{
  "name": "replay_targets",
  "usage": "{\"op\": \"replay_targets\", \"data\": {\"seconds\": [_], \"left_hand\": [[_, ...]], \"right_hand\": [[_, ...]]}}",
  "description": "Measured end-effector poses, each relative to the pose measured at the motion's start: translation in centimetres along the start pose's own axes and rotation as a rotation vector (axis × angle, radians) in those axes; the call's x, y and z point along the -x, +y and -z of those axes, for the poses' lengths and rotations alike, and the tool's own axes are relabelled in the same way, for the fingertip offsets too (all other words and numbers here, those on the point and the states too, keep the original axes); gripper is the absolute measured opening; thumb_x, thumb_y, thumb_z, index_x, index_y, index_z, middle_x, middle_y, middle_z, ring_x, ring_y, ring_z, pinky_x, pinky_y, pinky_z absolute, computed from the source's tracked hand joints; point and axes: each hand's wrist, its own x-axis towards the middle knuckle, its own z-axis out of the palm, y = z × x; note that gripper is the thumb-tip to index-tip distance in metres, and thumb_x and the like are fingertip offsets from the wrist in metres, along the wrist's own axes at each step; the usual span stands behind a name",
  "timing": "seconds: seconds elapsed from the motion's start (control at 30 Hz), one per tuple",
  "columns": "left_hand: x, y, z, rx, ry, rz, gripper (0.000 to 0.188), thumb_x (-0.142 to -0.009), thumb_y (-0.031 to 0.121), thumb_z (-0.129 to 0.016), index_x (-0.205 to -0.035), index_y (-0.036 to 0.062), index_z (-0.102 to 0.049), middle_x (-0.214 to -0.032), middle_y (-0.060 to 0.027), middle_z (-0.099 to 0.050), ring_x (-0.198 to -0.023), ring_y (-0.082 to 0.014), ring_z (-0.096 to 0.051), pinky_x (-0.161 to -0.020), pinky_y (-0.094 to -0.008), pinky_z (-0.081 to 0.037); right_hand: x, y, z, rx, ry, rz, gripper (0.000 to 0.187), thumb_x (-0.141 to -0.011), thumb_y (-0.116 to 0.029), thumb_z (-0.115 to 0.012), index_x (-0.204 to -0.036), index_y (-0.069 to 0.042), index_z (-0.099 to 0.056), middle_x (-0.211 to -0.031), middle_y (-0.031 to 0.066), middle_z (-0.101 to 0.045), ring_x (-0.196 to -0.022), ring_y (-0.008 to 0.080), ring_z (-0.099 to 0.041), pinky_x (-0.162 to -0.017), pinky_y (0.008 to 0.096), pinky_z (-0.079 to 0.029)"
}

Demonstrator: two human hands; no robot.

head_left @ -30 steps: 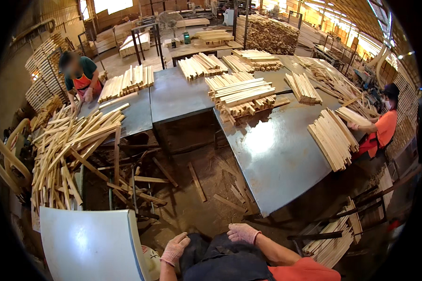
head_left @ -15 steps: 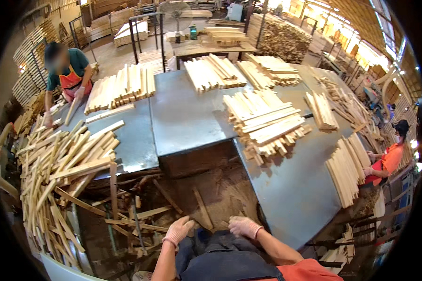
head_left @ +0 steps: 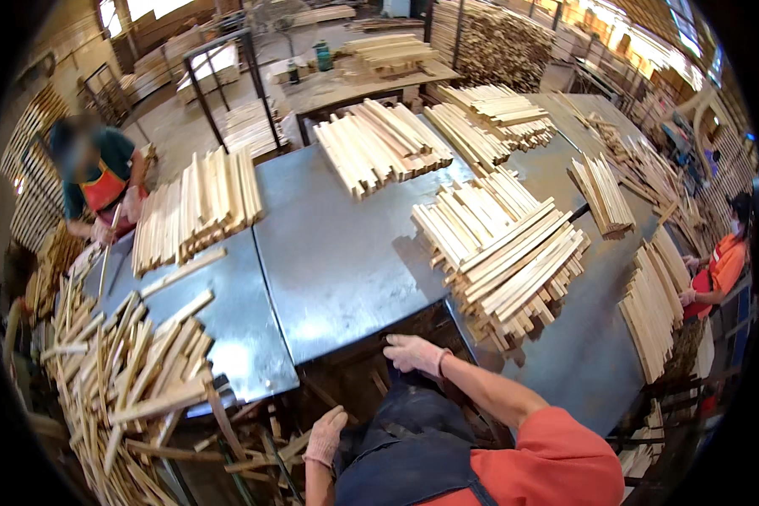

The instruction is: The person picks up groups of wood slats from a table and places them onto a conveyor belt for a manufacturing machine.

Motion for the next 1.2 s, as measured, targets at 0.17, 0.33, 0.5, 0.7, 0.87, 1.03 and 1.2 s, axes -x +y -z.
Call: {"op": "replay_targets", "data": {"seconds": [0.17,0.33,0.5,0.7,0.87,1.03,1.2], "left_hand": [[-9.2,-4.6,-2.4,0.740,0.017,0.819,0.022,-0.098,0.008,-0.067,-0.118,0.0005,-0.073,-0.120,-0.0138,-0.075,-0.103,-0.0258,-0.074,-0.090,-0.0338,-0.061],[-19.5,-5.8,-1.2,0.853,-0.049,0.816,0.024,-0.105,0.009,-0.064,-0.125,-0.0009,-0.073,-0.119,-0.0089,-0.073,-0.097,-0.0137,-0.069,-0.085,-0.0269,-0.058],[-31.1,-2.5,3.6,-0.194,-0.409,0.367,0.031,-0.111,0.024,-0.049,-0.126,0.0023,-0.065,-0.115,-0.0274,-0.072,-0.106,-0.0440,-0.068,-0.091,-0.0520,-0.056],[-37.0,-4.4,3.0,0.179,-0.491,0.893,0.036,-0.107,0.020,-0.048,-0.136,0.0043,-0.064,-0.113,-0.0290,-0.071,-0.105,-0.0488,-0.068,-0.091,-0.0581,-0.054],[-37.9,-6.0,1.3,0.434,-0.399,0.930,0.040,-0.108,0.023,-0.047,-0.141,0.0062,-0.060,-0.116,-0.0291,-0.071,-0.106,-0.0463,-0.069,-0.091,-0.0560,-0.054],[-43.9,-6.1,1.2,0.237,-0.805,0.914,0.047,-0.111,0.032,-0.045,-0.149,0.0071,-0.056,-0.126,-0.0267,-0.072,-0.115,-0.0417,-0.069,-0.099,-0.0493,-0.054],[-41.2,-9.9,-1.7,0.246,-0.680,0.942,0.053,-0.112,0.043,-0.044,-0.152,0.0102,-0.059,-0.131,-0.0230,-0.073,-0.122,-0.0373,-0.069,-0.106,-0.0447,-0.052]], "right_hand": [[-11.4,-20.4,6.2,0.717,0.453,0.464,0.087,-0.099,-0.043,-0.073,-0.162,0.003,-0.036,-0.135,0.0182,-0.063,-0.119,0.0271,-0.063,-0.098,0.0361,-0.052],[-19.1,-39.8,14.1,0.899,0.817,0.549,0.110,-0.088,-0.056,-0.071,-0.172,-0.005,-0.019,-0.174,0.0259,-0.027,-0.156,0.0403,-0.038,-0.125,0.0456,-0.036],[-21.9,-54.9,20.7,1.262,1.104,0.178,0.108,-0.088,-0.053,-0.069,-0.173,-0.009,-0.019,-0.178,0.0188,-0.023,-0.162,0.0400,-0.028,-0.127,0.0545,-0.031],[-26.2,-63.7,26.8,1.444,1.159,-0.038,0.113,-0.087,-0.063,-0.074,-0.174,-0.019,-0.018,-0.180,0.0174,-0.018,-0.165,0.0427,-0.018,-0.130,0.0628,-0.018],[-29.1,-65.1,29.9,1.524,1.097,-0.128,0.117,-0.083,-0.070,-0.076,-0.173,-0.020,-0.022,-0.179,0.0195,-0.018,-0.164,0.0435,-0.018,-0.128,0.0654,-0.021],[-29.8,-65.6,32.7,1.491,1.122,0.001,0.115,-0.077,-0.065,-0.082,-0.169,-0.017,-0.032,-0.168,0.0204,-0.035,-0.153,0.0426,-0.036,-0.120,0.0602,-0.034],[-29.2,-66.7,33.4,1.460,1.090,0.033,0.092,-0.080,-0.057,-0.079,-0.158,-0.019,-0.048,-0.154,0.0154,-0.049,-0.139,0.0375,-0.052,-0.111,0.0549,-0.045]]}}
